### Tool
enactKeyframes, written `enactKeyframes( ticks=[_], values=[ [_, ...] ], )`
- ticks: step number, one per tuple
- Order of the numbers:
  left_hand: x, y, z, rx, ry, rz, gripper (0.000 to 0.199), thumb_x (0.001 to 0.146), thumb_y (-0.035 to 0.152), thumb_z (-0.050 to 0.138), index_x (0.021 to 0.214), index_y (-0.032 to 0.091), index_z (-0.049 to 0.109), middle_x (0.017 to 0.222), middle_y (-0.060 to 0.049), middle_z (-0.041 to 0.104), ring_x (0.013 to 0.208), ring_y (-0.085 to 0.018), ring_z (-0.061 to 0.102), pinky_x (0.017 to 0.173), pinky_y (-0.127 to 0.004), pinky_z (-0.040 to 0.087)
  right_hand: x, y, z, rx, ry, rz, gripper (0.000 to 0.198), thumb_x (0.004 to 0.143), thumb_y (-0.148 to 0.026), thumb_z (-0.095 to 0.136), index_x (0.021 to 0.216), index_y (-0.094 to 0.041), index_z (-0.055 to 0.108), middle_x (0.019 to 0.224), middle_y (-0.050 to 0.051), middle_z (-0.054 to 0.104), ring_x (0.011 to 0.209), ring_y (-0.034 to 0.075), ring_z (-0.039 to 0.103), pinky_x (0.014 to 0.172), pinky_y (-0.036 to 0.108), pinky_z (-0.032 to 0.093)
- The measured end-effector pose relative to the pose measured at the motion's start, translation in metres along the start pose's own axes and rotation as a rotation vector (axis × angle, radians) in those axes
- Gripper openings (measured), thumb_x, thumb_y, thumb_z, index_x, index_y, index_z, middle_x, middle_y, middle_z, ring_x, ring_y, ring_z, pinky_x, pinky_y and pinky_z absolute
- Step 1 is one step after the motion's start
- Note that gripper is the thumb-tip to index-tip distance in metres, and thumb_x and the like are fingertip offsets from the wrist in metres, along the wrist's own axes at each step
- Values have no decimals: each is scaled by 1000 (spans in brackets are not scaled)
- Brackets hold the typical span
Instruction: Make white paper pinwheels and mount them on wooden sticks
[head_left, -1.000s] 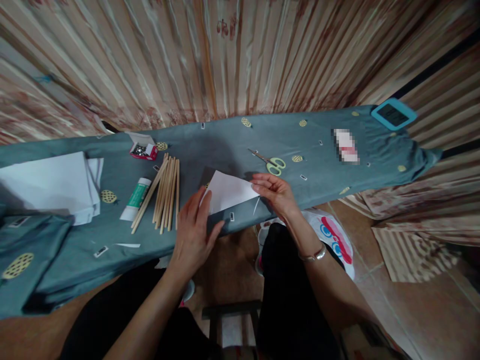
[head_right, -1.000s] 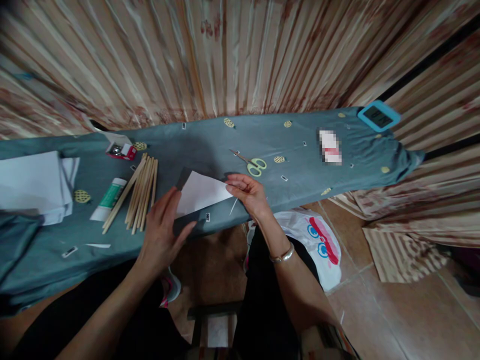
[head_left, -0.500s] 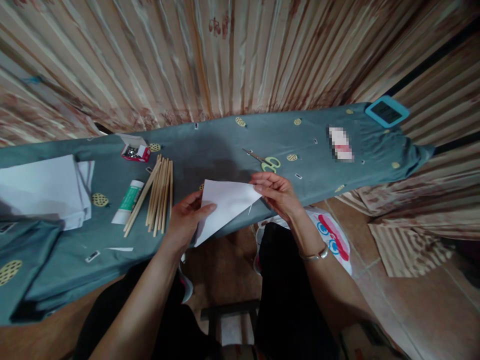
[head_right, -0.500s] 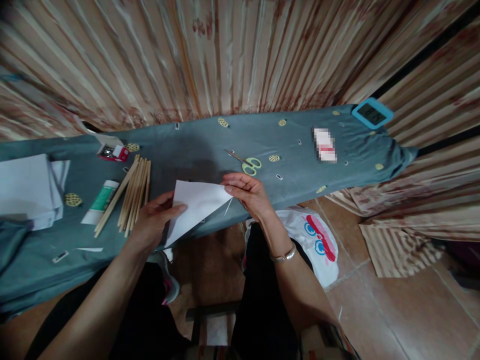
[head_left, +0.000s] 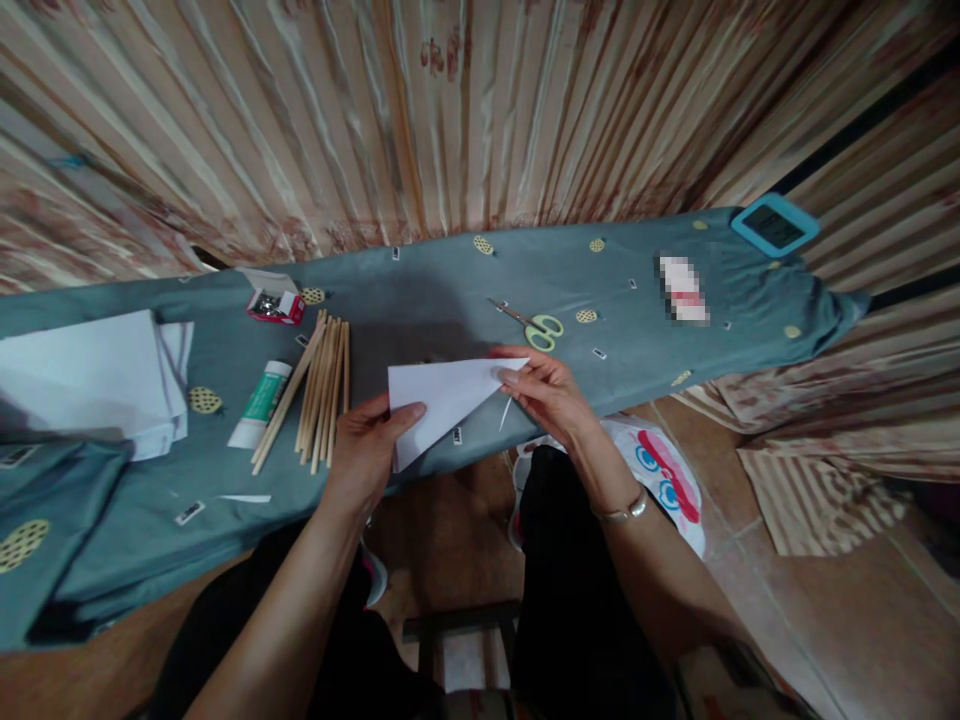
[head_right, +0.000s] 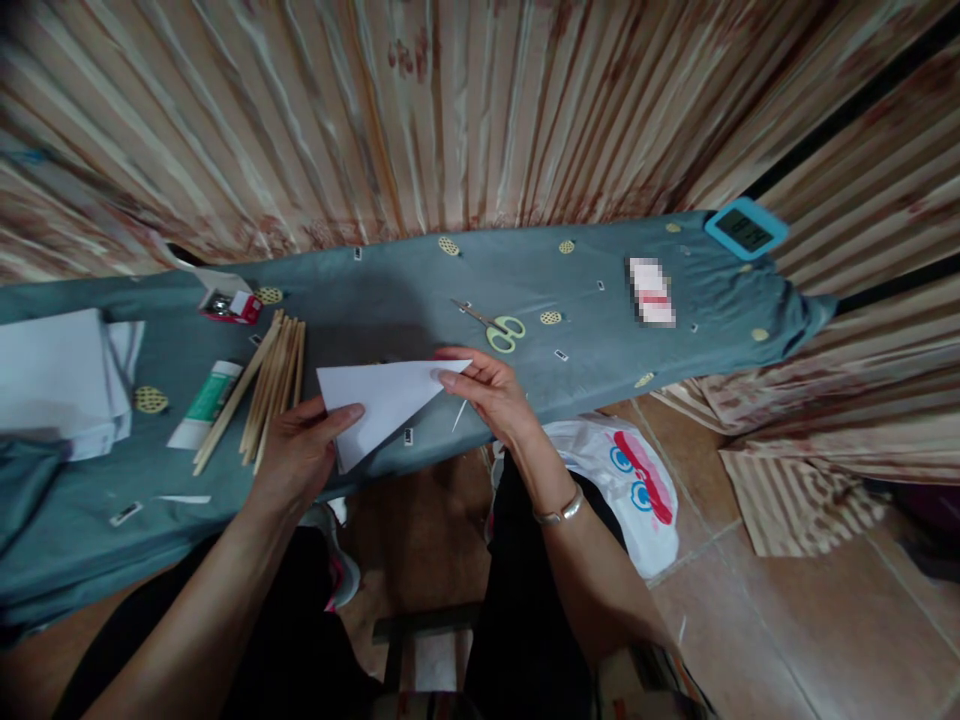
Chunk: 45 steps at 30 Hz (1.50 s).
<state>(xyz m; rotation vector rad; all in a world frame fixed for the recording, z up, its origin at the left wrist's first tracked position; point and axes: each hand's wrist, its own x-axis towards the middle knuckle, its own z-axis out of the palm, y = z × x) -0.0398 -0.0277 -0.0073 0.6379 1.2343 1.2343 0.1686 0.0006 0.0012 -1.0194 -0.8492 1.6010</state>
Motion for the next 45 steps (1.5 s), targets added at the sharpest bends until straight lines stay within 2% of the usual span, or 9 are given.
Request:
enactKeyframes(
  ticks=[7, 11, 16, 22, 29, 37, 40, 43, 45],
  values=[
    [-2, -4, 10, -91, -4, -63, 45, 44, 32, 92, 82, 15, 76, 82, -5, 77, 68, -17, 68, 67, -27, 55, 6, 13, 13, -23, 48, 16, 29, 52, -38, 92, 70, -22, 75, 64, -5, 70, 51, 5, 53, 52, 20, 46],
    [-4, -3, 11, -47, -26, -149, 51, 45, 41, 92, 83, 13, 74, 75, -7, 75, 58, -17, 65, 55, -27, 54, 9, 16, 14, -23, 44, 25, 28, 51, -38, 91, 68, -23, 74, 62, -5, 69, 50, 6, 51, 52, 21, 46],
    [-4, -4, 10, -14, -80, -161, 52, 50, 51, 86, 83, 13, 73, 76, -10, 74, 72, -27, 70, 62, -34, 56, 10, 15, 13, -50, 83, -20, 31, 52, -42, 91, 71, -23, 74, 67, -5, 70, 52, 6, 52, 52, 22, 46],
    [-2, -11, 5, 101, -82, -158, 45, 52, 49, 86, 74, 12, 75, 68, -9, 73, 54, -17, 62, 50, -26, 45, 10, 16, 12, -80, 101, -47, 27, 54, -39, 90, 70, -23, 75, 64, -5, 69, 52, 6, 51, 52, 22, 43],
    [-2, -11, 6, 65, -102, -181, 46, 51, 45, 88, 80, 11, 75, 74, -8, 75, 57, -15, 61, 54, -24, 45, 10, 17, 14, -154, 81, -67, 34, 54, -48, 88, 65, -22, 70, 62, -4, 66, 53, 8, 50, 53, 23, 44],
    [-2, -11, 7, 71, -102, -157, 43, 52, 49, 87, 71, 13, 74, 63, -6, 71, 51, -15, 59, 50, -25, 45, 15, 24, 0, -223, 194, -139, 46, 65, -55, 80, 97, -25, 69, 83, 0, 73, 70, 13, 65, 62, 26, 51],
    [-2, -12, 3, 151, -82, -89, 42, 58, 51, 83, 73, 14, 75, 66, -6, 72, 56, -18, 62, 53, -27, 47, 17, 19, -15, -407, 294, -291, 38, 76, -51, 72, 105, -27, 67, 102, 4, 73, 90, 18, 67, 80, 34, 54],
    [-4, -8, -1, 295, 13, 70, 39, 63, 52, 80, 78, 16, 76, 76, -6, 75, 71, -23, 67, 63, -29, 51, 19, 9, -30, -847, 423, -469, 36, 88, -39, 58, 121, -24, 61, 125, 10, 65, 116, 25, 59, 100, 43, 47],
    [-7, -3, -3, 395, 39, 189, 35, 69, 49, 76, 84, 18, 77, 86, -6, 76, 87, -27, 69, 76, -31, 53, 22, 4, -38, -1167, 420, -509, 39, 92, -30, 50, 128, -18, 57, 134, 15, 60, 127, 28, 53, 107, 46, 42]
  ],
)
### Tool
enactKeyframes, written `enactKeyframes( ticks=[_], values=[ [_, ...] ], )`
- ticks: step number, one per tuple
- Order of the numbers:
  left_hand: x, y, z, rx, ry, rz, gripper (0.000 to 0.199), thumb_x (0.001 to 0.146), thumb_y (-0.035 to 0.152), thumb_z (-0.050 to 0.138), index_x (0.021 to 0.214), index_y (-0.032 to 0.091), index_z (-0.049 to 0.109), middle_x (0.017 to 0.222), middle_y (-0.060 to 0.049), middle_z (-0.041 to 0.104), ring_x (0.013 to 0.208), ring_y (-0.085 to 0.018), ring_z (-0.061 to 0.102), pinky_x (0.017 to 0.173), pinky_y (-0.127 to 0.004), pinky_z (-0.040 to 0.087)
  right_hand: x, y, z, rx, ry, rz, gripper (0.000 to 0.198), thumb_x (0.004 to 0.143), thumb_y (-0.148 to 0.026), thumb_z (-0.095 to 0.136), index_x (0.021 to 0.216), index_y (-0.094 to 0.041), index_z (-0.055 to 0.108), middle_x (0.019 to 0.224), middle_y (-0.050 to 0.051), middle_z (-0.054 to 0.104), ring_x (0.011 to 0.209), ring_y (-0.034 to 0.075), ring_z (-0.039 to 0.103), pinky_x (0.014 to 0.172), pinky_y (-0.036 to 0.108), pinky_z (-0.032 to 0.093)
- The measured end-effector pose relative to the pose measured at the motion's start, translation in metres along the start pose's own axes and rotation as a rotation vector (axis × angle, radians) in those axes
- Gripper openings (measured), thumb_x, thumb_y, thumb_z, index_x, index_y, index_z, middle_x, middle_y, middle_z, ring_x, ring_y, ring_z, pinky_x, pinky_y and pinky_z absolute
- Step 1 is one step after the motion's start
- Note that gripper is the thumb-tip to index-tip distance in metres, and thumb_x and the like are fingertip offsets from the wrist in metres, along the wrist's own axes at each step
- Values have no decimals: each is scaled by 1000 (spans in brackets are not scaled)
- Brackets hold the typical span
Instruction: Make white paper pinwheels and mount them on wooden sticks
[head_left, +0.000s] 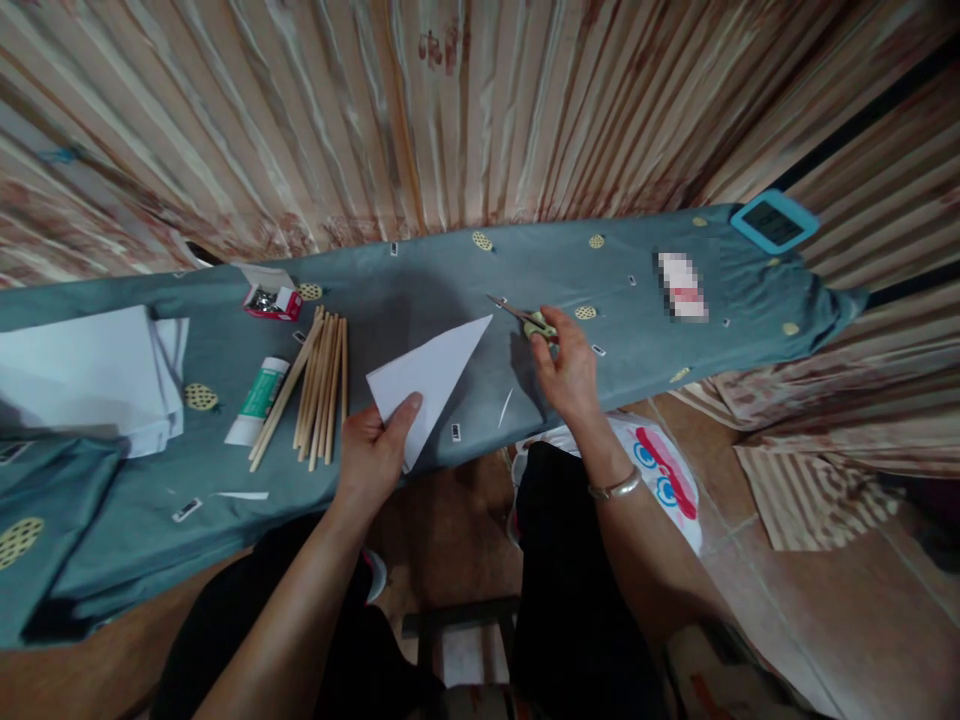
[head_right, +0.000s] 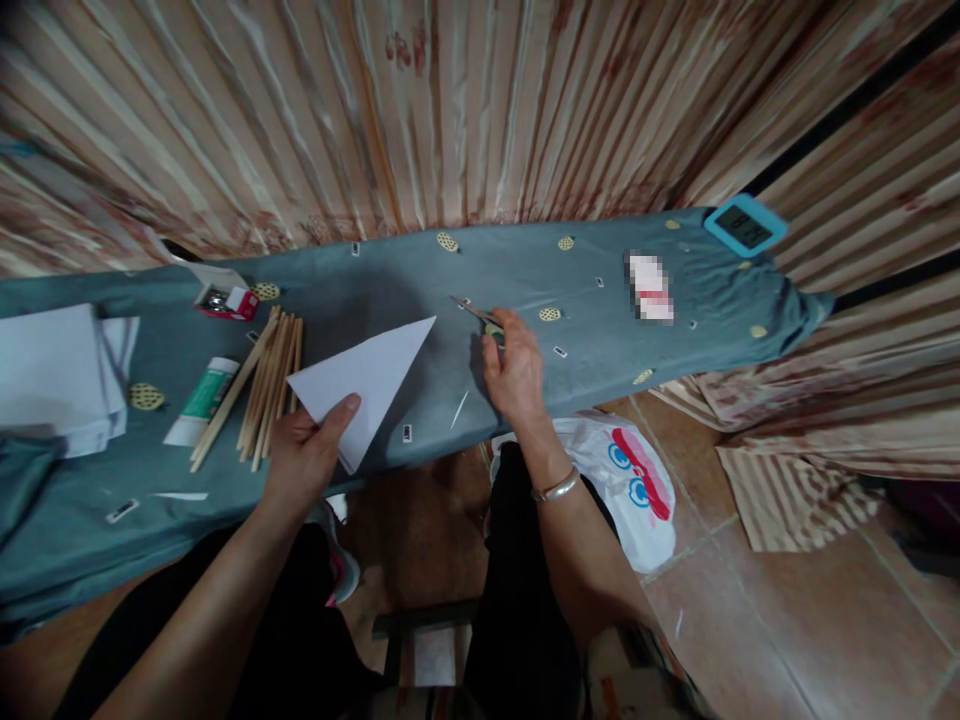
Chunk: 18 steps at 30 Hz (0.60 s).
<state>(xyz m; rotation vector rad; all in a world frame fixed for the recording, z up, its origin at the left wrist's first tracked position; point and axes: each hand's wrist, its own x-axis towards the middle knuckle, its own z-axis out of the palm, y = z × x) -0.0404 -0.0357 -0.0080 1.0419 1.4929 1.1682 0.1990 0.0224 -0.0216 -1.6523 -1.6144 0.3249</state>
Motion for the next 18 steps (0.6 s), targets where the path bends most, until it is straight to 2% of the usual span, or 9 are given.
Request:
enactKeyframes(
  ticks=[3, 5, 10, 14, 18],
  values=[
    [-3, 8, -4, 83, 12, 148, 28, 74, 44, 74, 90, 21, 77, 97, -5, 76, 104, -28, 67, 92, -31, 49, 6, 4, 0, -310, -134, -61, 41, 92, -19, 45, 131, -9, 54, 134, 21, 59, 125, 31, 53, 107, 46, 41],
    [-3, 10, -4, 73, 9, 138, 27, 73, 44, 74, 87, 20, 76, 94, -5, 76, 102, -28, 67, 92, -32, 49, 8, 5, 3, -437, -189, -66, 40, 90, -16, 45, 129, -9, 55, 130, 21, 61, 119, 32, 55, 103, 45, 43],
    [0, 6, -1, -153, -40, -164, 39, 59, 49, 81, 78, 16, 74, 69, -6, 71, 70, -25, 66, 64, -32, 50, 10, 8, 6, -569, -127, -63, 37, 91, -23, 48, 124, -10, 59, 124, 20, 63, 110, 32, 56, 97, 43, 44],
    [-1, 6, 1, -281, -131, -325, 42, 50, 48, 85, 75, 17, 71, 65, -6, 70, 60, -22, 64, 57, -31, 49, 10, 15, 2, -584, -129, -64, 35, 94, -25, 45, 122, -13, 62, 119, 18, 65, 107, 31, 58, 93, 42, 44],
    [-3, 7, 1, -309, -142, -391, 40, 51, 50, 84, 71, 18, 70, 64, -6, 71, 58, -22, 65, 53, -30, 48, 12, 23, -3, -582, -133, -58, 36, 96, -25, 42, 121, -12, 63, 120, 17, 66, 106, 31, 58, 93, 40, 43]
  ],
)
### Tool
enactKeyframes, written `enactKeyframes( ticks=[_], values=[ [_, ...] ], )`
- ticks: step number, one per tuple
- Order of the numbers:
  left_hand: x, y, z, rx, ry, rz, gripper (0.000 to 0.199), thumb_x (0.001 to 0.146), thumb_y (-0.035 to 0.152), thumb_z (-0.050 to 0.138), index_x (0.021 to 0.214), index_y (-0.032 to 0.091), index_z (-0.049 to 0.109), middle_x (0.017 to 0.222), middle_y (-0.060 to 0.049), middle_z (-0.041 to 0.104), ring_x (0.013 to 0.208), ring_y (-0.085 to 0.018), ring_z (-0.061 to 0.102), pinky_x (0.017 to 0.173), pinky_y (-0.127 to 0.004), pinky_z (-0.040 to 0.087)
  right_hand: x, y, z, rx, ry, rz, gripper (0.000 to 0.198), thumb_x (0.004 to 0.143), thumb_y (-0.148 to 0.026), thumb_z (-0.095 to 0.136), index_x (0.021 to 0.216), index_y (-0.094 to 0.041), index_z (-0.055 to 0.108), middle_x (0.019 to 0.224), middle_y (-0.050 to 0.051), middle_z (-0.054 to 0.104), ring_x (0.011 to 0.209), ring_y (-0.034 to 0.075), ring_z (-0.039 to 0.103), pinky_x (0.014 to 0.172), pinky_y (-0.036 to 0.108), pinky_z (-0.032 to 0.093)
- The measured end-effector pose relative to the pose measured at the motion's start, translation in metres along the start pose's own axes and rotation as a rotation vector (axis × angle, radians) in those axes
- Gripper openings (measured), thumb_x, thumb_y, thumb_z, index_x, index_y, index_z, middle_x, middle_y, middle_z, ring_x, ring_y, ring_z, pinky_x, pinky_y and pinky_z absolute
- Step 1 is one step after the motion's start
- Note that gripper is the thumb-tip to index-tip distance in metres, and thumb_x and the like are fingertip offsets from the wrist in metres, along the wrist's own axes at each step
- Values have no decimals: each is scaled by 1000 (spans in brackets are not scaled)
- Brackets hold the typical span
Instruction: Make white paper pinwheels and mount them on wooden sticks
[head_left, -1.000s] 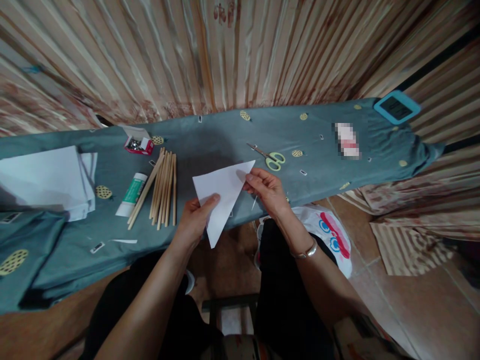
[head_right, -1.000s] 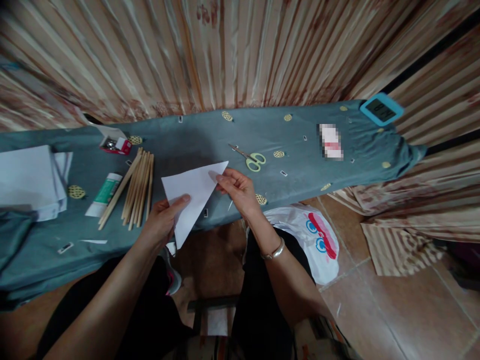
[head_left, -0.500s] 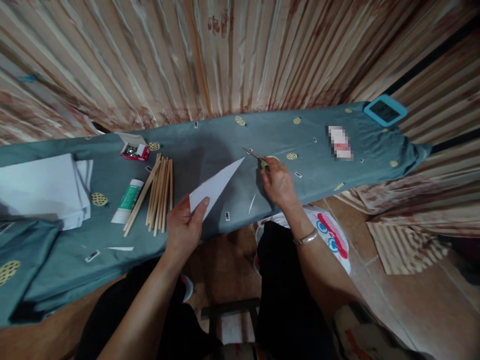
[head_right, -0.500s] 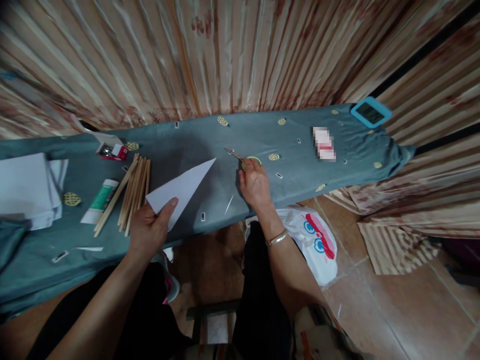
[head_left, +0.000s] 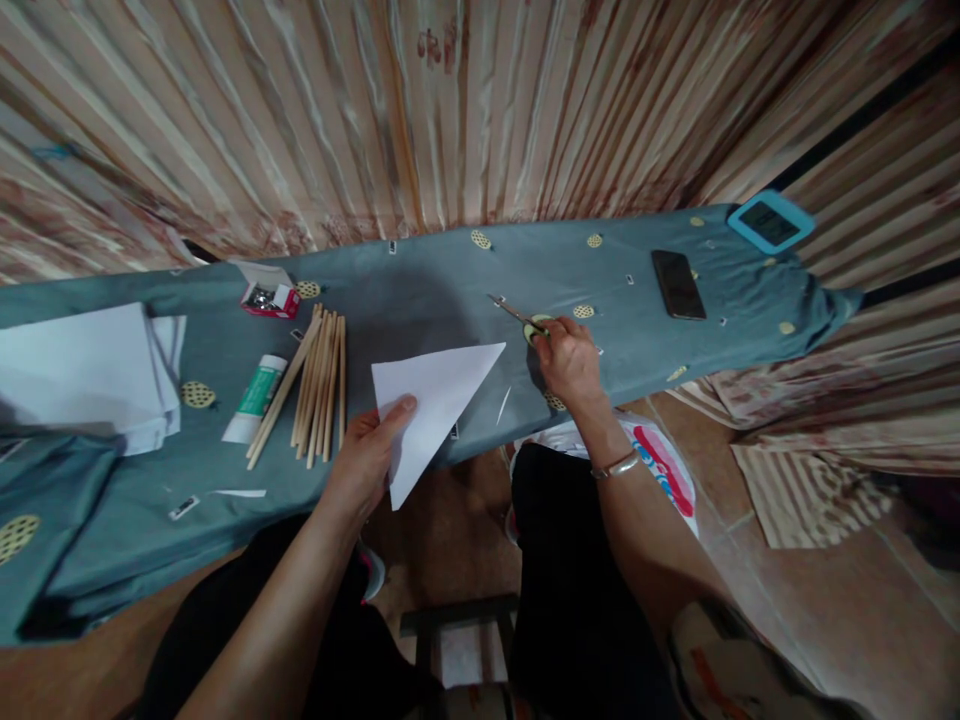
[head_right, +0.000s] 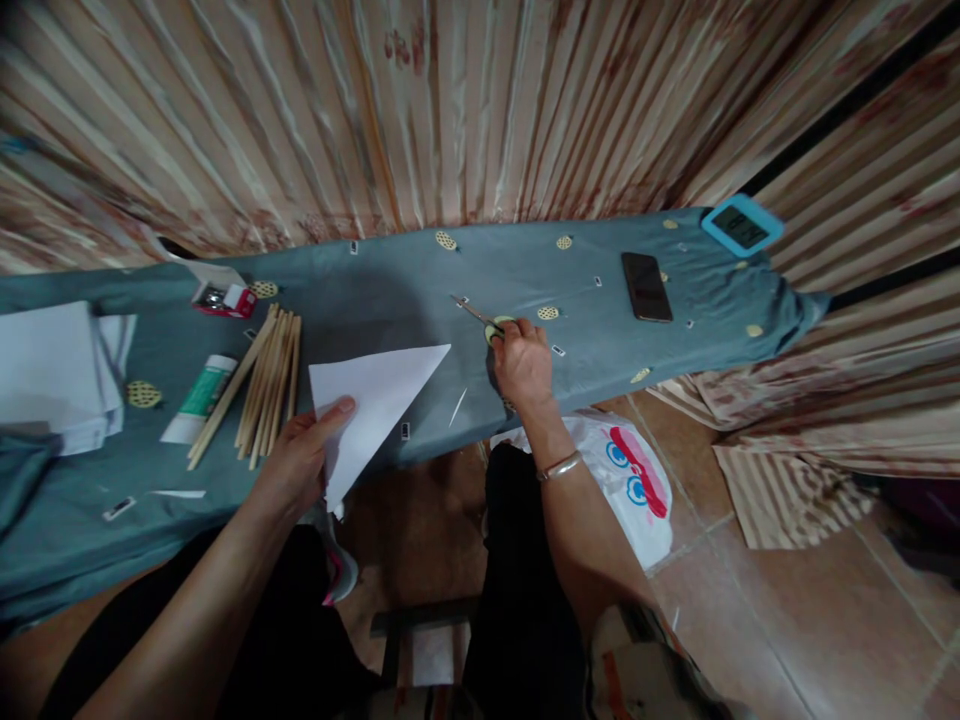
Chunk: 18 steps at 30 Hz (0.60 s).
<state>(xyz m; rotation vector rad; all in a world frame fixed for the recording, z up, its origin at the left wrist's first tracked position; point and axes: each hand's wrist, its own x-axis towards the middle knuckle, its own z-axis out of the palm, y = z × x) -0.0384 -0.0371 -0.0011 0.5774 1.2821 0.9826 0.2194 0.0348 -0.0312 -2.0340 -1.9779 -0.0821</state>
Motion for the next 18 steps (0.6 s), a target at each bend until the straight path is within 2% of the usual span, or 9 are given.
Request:
enactKeyframes(
  ticks=[6, 13, 16, 18],
  values=[
    [2, -6, -2, 45, -20, -84, 35, 51, 49, 85, 63, 20, 69, 60, -5, 70, 53, -20, 62, 49, -29, 45, 6, 3, -5, -21, -45, -25, 33, 94, -22, 45, 119, -11, 64, 113, 16, 71, 103, 29, 63, 95, 39, 43],
    [6, -8, -5, 101, 20, -44, 37, 51, 46, 85, 70, 17, 72, 61, -5, 71, 50, -17, 60, 47, -26, 43, -2, -9, -29, -159, -218, 49, 25, 86, -29, 57, 103, -15, 69, 90, 17, 75, 85, 29, 69, 74, 36, 48],
    [6, -6, -6, 98, 14, -20, 41, 48, 46, 87, 73, 16, 73, 63, -4, 71, 53, -17, 61, 49, -26, 44, -11, -9, -35, -63, -218, 53, 27, 83, -27, 60, 106, -16, 69, 92, 14, 76, 84, 27, 71, 74, 36, 49],
    [6, -6, -7, 100, 13, -14, 45, 45, 49, 88, 71, 15, 73, 61, -4, 71, 53, -17, 61, 49, -25, 44, -16, -7, -36, 111, -201, 85, 27, 80, -25, 64, 105, -18, 69, 92, 10, 76, 83, 25, 71, 76, 35, 50]
  ],
)
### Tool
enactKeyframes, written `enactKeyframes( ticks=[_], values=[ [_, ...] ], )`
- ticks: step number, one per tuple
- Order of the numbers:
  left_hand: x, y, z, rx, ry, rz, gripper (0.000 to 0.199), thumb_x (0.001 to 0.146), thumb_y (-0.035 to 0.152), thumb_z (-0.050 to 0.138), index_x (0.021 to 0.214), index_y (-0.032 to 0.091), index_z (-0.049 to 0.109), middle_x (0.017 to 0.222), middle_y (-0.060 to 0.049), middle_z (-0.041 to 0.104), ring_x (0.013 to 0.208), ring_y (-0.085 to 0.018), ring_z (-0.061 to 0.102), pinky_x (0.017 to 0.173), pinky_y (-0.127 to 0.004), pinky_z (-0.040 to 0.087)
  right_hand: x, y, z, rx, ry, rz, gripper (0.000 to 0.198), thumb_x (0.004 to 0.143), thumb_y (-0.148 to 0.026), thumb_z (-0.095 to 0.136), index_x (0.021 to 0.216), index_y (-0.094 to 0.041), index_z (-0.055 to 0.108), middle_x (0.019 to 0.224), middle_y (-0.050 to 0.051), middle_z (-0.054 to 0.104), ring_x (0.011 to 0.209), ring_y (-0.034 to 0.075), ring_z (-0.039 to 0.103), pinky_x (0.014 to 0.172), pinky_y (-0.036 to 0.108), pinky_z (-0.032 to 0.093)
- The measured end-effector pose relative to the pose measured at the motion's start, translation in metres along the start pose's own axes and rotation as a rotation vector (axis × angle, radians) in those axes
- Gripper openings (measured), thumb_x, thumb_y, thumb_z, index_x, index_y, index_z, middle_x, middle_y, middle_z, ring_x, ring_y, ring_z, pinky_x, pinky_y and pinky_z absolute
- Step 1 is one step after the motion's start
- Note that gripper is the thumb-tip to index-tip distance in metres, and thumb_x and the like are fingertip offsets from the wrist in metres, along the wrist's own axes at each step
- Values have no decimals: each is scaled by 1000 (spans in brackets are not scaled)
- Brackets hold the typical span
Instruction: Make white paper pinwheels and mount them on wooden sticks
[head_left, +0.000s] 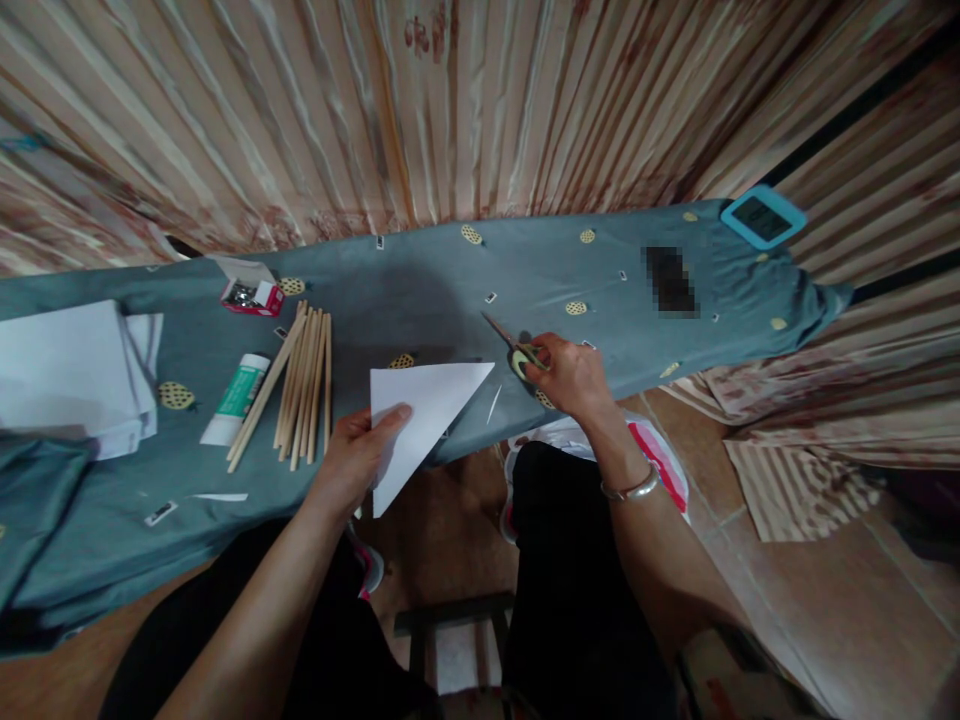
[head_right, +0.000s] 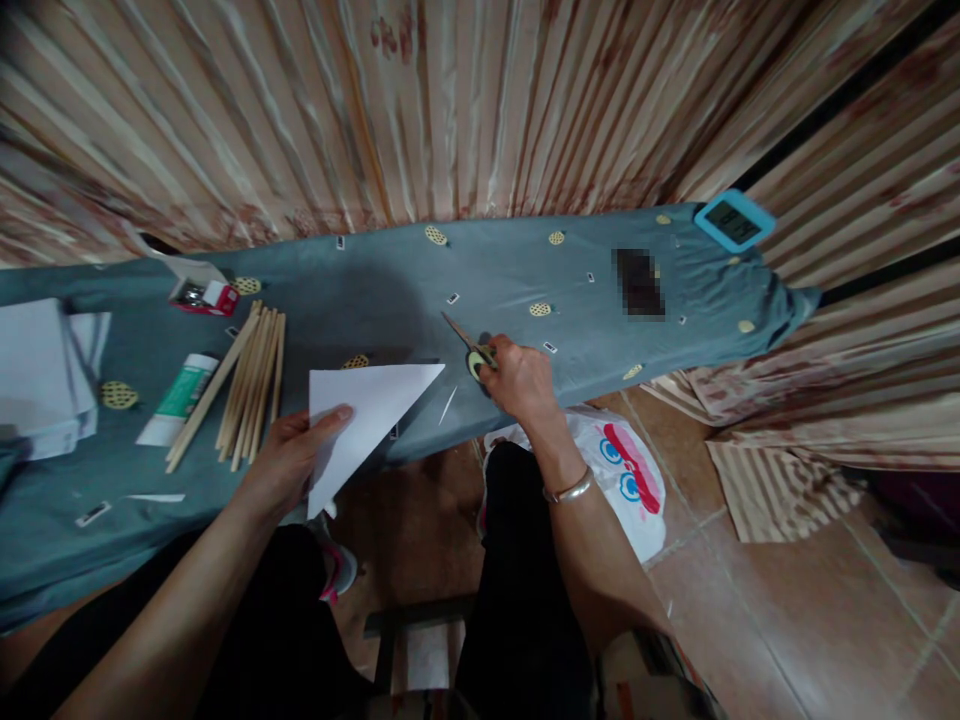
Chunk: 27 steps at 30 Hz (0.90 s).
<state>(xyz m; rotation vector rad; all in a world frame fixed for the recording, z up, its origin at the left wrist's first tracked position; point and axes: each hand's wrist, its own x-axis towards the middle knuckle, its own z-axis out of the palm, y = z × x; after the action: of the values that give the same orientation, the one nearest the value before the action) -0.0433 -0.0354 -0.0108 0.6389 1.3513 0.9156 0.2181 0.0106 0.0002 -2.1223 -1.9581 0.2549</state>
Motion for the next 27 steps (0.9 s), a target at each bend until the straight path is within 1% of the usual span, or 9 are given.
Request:
enactKeyframes(
  ticks=[3, 6, 10, 14, 17, 20, 22, 24, 27],
  values=[
    [5, -4, -1, -19, 26, 45, 52, 43, 52, 89, 74, 14, 74, 65, -5, 72, 54, -16, 61, 51, -25, 46, -3, 4, 1, 484, -27, 85, 27, 74, -28, 71, 100, -19, 69, 82, 4, 76, 71, 18, 70, 68, 30, 51],
    [12, -11, -1, -85, 86, 171, 52, 50, 53, 88, 83, 15, 75, 72, -4, 74, 61, -17, 65, 58, -26, 50, -5, 1, 3, 1076, -144, 198, 43, 65, -33, 79, 104, -20, 67, 79, 2, 76, 62, 14, 66, 51, 22, 46],
    [20, -16, 4, -134, 121, 301, 53, 66, 56, 80, 98, 15, 73, 82, -4, 75, 73, -20, 69, 67, -28, 52, -8, -18, 9, 1588, -267, 270, 44, 59, -31, 85, 99, -21, 69, 81, 2, 76, 72, 15, 71, 60, 22, 54],
    [18, -15, 14, 41, 144, 398, 56, 77, 63, 65, 102, 13, 72, 88, -7, 75, 82, -25, 70, 73, -32, 53, -14, -44, 18, 1763, -336, 313, 35, 57, -30, 87, 86, -21, 71, 72, -1, 75, 66, 13, 70, 62, 20, 57],
    [13, -12, 22, 290, 112, 523, 52, 89, 58, 52, 110, 15, 71, 105, -11, 74, 100, -29, 68, 90, -38, 51, -17, -60, 23, 1795, -360, 331, 36, 57, -29, 89, 87, -21, 71, 71, -2, 74, 61, 10, 68, 56, 16, 54],
    [8, -12, 30, 446, 2, 753, 50, 93, 51, 48, 130, 20, 61, 141, -11, 58, 133, -29, 50, 112, -43, 36, -17, -71, 26, 1850, -356, 335, 39, 56, -30, 90, 90, -22, 71, 73, -3, 74, 63, 10, 68, 59, 17, 57],
    [8, -15, 32, 451, -85, 828, 53, 90, 53, 52, 135, 24, 58, 154, -9, 43, 143, -29, 37, 117, -46, 30, -15, -74, 28, 1879, -359, 328, 40, 55, -32, 91, 89, -21, 72, 71, -4, 73, 60, 9, 67, 58, 17, 57],
    [9, -18, 33, 353, -123, 787, 53, 90, 57, 52, 132, 26, 60, 155, -8, 41, 145, -30, 34, 117, -48, 31, -13, -75, 28, 1886, -363, 318, 40, 55, -33, 91, 87, -20, 72, 69, -4, 72, 58, 8, 65, 56, 16, 56],
    [15, -20, 31, 142, -84, 617, 45, 91, 56, 51, 120, 26, 68, 149, -7, 50, 139, -31, 43, 112, -48, 39, -13, -71, 29, 1862, -391, 290, 40, 55, -34, 91, 88, -19, 73, 69, -3, 72, 60, 9, 65, 58, 17, 55]
  ],
)
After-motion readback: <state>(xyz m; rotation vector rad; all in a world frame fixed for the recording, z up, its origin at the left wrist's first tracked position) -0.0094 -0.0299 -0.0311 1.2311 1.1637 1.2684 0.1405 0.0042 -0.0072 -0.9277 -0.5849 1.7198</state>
